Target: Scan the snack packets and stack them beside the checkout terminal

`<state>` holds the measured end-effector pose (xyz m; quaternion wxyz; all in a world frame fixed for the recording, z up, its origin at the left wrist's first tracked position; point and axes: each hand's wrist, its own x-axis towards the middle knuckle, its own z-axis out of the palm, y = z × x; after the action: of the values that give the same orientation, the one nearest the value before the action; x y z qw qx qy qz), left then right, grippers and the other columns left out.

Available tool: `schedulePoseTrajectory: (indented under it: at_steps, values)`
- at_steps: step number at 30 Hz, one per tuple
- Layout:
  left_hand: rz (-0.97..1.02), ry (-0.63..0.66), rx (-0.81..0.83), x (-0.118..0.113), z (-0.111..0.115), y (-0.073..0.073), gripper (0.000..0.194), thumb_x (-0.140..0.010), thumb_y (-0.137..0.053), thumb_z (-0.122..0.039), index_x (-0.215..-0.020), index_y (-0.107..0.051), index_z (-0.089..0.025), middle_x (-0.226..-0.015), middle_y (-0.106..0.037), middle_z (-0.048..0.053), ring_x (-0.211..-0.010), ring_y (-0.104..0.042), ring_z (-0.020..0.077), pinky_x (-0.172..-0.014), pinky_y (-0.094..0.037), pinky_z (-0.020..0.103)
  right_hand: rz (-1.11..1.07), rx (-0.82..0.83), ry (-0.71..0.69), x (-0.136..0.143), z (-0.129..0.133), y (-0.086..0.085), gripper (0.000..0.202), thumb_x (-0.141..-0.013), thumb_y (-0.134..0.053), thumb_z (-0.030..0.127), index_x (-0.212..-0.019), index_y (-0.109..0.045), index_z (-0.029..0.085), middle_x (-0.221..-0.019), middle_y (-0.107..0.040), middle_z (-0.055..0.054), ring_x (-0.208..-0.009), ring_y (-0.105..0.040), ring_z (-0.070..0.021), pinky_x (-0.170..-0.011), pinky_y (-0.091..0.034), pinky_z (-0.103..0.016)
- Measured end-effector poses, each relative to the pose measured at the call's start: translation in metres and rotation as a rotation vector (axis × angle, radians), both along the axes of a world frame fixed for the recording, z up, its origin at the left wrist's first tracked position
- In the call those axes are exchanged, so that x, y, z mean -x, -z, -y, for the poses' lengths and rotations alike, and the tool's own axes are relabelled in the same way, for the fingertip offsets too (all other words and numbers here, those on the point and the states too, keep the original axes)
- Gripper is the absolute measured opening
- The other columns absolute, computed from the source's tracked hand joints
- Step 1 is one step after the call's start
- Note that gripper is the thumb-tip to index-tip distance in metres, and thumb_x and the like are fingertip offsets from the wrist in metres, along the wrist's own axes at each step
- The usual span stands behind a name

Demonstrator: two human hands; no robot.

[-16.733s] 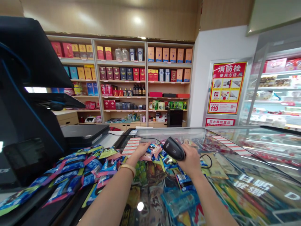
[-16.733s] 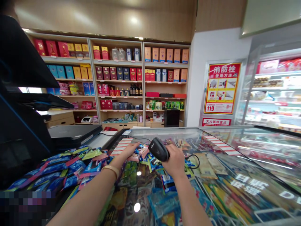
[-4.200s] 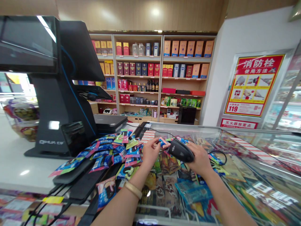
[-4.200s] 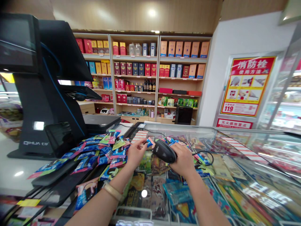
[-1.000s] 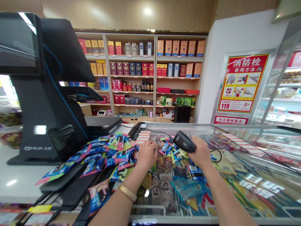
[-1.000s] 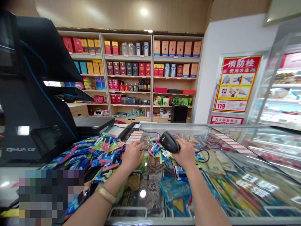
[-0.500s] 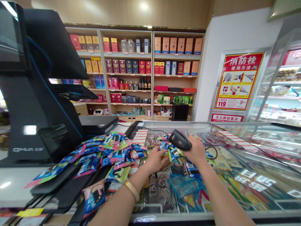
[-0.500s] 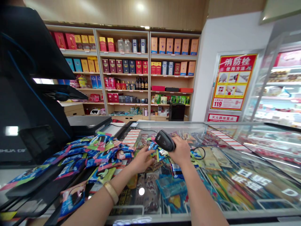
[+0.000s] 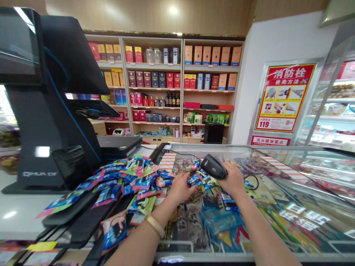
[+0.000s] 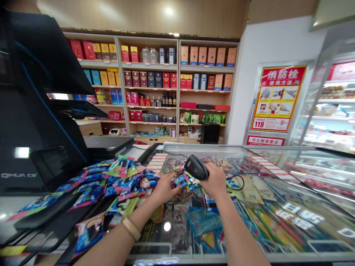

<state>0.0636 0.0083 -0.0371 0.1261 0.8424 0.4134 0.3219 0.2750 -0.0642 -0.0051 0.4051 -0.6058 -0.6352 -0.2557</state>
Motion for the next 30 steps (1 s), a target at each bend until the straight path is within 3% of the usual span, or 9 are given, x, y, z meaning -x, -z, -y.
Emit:
schedulePoseTrajectory:
  at_steps: [4, 8, 12, 18, 22, 26, 30]
  values:
    - [-0.079, 0.001, 0.045, 0.000, 0.003, 0.002, 0.030, -0.068, -0.070, -0.030, -0.094, -0.065, -0.017, -0.110, -0.063, 0.012, -0.109, -0.055, 0.0279, -0.097, -0.040, 0.039, 0.005, 0.002, -0.002, 0.000, 0.000, 0.000, 0.022, -0.066, -0.055, 0.022, -0.086, -0.065, 0.020, -0.081, -0.065, -0.003, -0.073, -0.059, -0.0185, -0.066, -0.038, -0.026]
    - [0.055, -0.011, 0.140, 0.001, 0.005, -0.003, 0.039, -0.058, -0.073, -0.015, -0.094, -0.058, -0.019, -0.086, -0.063, 0.001, -0.084, -0.060, 0.0197, -0.076, -0.046, 0.030, 0.006, 0.014, -0.021, 0.001, 0.001, -0.001, 0.022, -0.066, -0.055, 0.022, -0.086, -0.065, 0.020, -0.081, -0.065, -0.003, -0.073, -0.059, -0.0188, -0.065, -0.039, -0.026]
    - [0.366, 0.022, 0.300, 0.002, 0.000, -0.005, 0.041, -0.057, -0.076, -0.014, -0.090, -0.054, -0.020, -0.070, -0.056, -0.006, -0.067, -0.058, 0.0131, -0.064, -0.047, 0.024, 0.011, 0.007, -0.021, 0.000, 0.002, -0.001, 0.019, -0.067, -0.054, 0.022, -0.083, -0.065, 0.021, -0.076, -0.063, -0.003, -0.072, -0.059, -0.0184, -0.064, -0.038, -0.026]
    - [0.954, 0.097, 0.636, 0.002, -0.006, -0.004, 0.045, -0.063, -0.077, -0.033, -0.098, -0.053, -0.019, -0.082, -0.060, 0.000, -0.069, -0.063, 0.0149, -0.055, -0.055, 0.027, 0.030, -0.006, -0.025, 0.001, 0.003, -0.002, 0.021, -0.068, -0.054, 0.023, -0.086, -0.065, 0.021, -0.078, -0.064, -0.003, -0.073, -0.060, -0.0201, -0.065, -0.038, -0.027]
    - [1.043, 0.047, 0.476, 0.005, -0.014, -0.007, 0.048, -0.057, -0.076, -0.018, -0.100, -0.053, -0.018, -0.087, -0.062, 0.001, -0.072, -0.064, 0.0151, -0.059, -0.054, 0.027, 0.043, -0.035, -0.058, 0.004, 0.004, -0.004, 0.023, -0.068, -0.053, 0.022, -0.088, -0.065, 0.021, -0.078, -0.064, -0.004, -0.075, -0.060, -0.0206, -0.065, -0.039, -0.028]
    - [0.856, -0.089, 0.117, 0.013, -0.024, -0.010, 0.027, -0.059, -0.070, -0.014, -0.082, -0.057, -0.016, -0.075, -0.061, -0.001, -0.070, -0.059, 0.0135, -0.068, -0.049, 0.027, 0.053, -0.003, -0.154, 0.010, 0.006, -0.006, 0.017, -0.069, -0.054, 0.023, -0.083, -0.064, 0.020, -0.077, -0.062, -0.004, -0.074, -0.058, -0.0201, -0.065, -0.040, -0.028]
    - [0.740, -0.188, -0.090, 0.019, -0.026, -0.011, 0.025, -0.060, -0.069, -0.016, -0.083, -0.059, -0.018, -0.077, -0.061, -0.001, -0.073, -0.057, 0.0148, -0.072, -0.046, 0.029, 0.097, 0.046, -0.261, 0.020, 0.007, -0.007, 0.018, -0.068, -0.054, 0.020, -0.084, -0.063, 0.021, -0.082, -0.064, -0.005, -0.079, -0.058, -0.0207, -0.071, -0.042, -0.030]
